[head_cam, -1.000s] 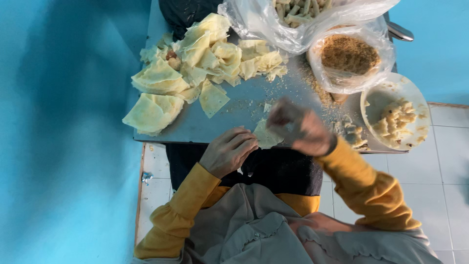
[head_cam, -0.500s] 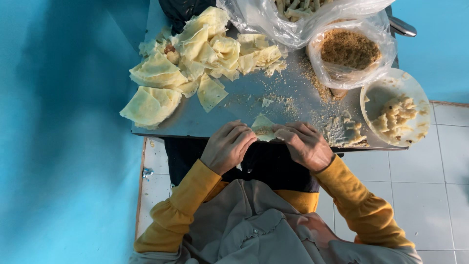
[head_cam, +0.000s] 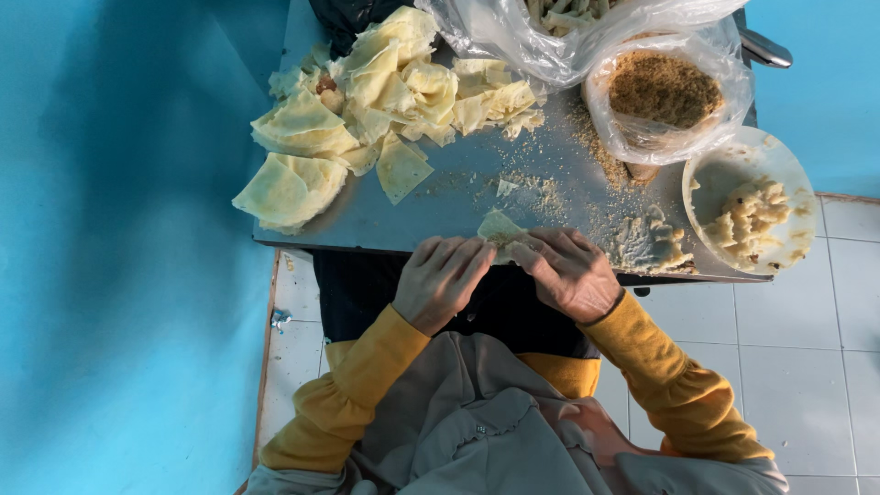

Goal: The person sits at a small metal table and folds triangular pastry wrappers around a scoop of filling taken from a bowl, pinching the edges closed by hand, and places each finished pastry onto a growing pile of folded pieces beside the wrappers.

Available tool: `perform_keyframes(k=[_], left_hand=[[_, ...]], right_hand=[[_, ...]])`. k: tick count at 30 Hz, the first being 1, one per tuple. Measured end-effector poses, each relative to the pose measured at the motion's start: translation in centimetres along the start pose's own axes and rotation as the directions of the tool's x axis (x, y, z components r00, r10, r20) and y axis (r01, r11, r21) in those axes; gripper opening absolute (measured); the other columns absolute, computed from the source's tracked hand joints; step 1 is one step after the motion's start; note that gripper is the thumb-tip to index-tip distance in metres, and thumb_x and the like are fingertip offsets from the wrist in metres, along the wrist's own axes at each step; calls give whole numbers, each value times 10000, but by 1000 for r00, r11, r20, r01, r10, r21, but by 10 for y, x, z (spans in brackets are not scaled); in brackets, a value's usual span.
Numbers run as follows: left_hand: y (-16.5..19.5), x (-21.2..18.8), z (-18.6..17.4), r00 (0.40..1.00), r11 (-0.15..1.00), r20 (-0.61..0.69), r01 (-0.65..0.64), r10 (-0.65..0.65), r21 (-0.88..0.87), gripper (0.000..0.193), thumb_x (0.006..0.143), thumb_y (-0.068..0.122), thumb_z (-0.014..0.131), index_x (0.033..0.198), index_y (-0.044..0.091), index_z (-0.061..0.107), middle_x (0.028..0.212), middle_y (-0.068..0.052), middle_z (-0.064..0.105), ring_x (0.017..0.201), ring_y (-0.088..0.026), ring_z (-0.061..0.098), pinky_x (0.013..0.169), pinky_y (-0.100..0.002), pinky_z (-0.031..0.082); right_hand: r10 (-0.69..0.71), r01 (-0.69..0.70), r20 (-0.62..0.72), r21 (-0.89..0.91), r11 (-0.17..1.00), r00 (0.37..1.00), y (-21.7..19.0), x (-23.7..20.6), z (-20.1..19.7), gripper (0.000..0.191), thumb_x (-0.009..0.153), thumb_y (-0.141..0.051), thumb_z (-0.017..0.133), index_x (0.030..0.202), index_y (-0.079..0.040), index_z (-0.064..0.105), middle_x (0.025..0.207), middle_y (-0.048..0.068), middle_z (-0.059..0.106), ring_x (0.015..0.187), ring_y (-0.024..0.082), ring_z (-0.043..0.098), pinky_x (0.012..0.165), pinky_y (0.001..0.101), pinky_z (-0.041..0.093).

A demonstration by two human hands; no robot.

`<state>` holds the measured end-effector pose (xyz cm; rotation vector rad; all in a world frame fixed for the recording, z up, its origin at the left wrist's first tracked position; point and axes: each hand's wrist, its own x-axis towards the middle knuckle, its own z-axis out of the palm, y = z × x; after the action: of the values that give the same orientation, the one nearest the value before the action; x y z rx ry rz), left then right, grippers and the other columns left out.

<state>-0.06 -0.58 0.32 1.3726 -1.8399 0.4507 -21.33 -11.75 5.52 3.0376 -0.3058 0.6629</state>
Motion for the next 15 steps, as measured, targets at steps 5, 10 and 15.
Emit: perform_keyframes(k=[5, 10, 15], left_hand=[[5, -2, 3, 999, 999, 51, 20, -19, -26, 308, 999, 154, 715, 1278, 34, 663, 1197, -53, 680, 1105, -205, 633, 990, -389, 494], [0, -2, 8, 1000, 998, 7, -8, 8, -61, 278, 964, 119, 715, 1227, 40, 670, 1160, -53, 679, 1093, -215, 623, 996, -403, 486], [-1, 9, 11, 991, 987, 120, 83, -67, -135, 259, 939, 60, 684, 1194, 15, 697, 1062, -45, 666, 998, -203, 615, 986, -395, 487]], right_hand=[[127, -109, -76, 202, 973, 989, -4, 5, 5, 452, 917, 91, 617, 1338, -9, 489, 1340, 171, 670, 1117, 338, 706, 1028, 438, 553], [200, -182, -34, 290, 940, 979, -11, 5, 3, 455, 918, -35, 716, 1319, -6, 504, 1203, 165, 707, 1067, 359, 727, 978, 441, 543], [287, -277, 8, 284, 918, 958, -4, 27, 3, 501, 899, -27, 751, 1349, -52, 532, 1055, 138, 727, 967, 302, 737, 902, 429, 559]])
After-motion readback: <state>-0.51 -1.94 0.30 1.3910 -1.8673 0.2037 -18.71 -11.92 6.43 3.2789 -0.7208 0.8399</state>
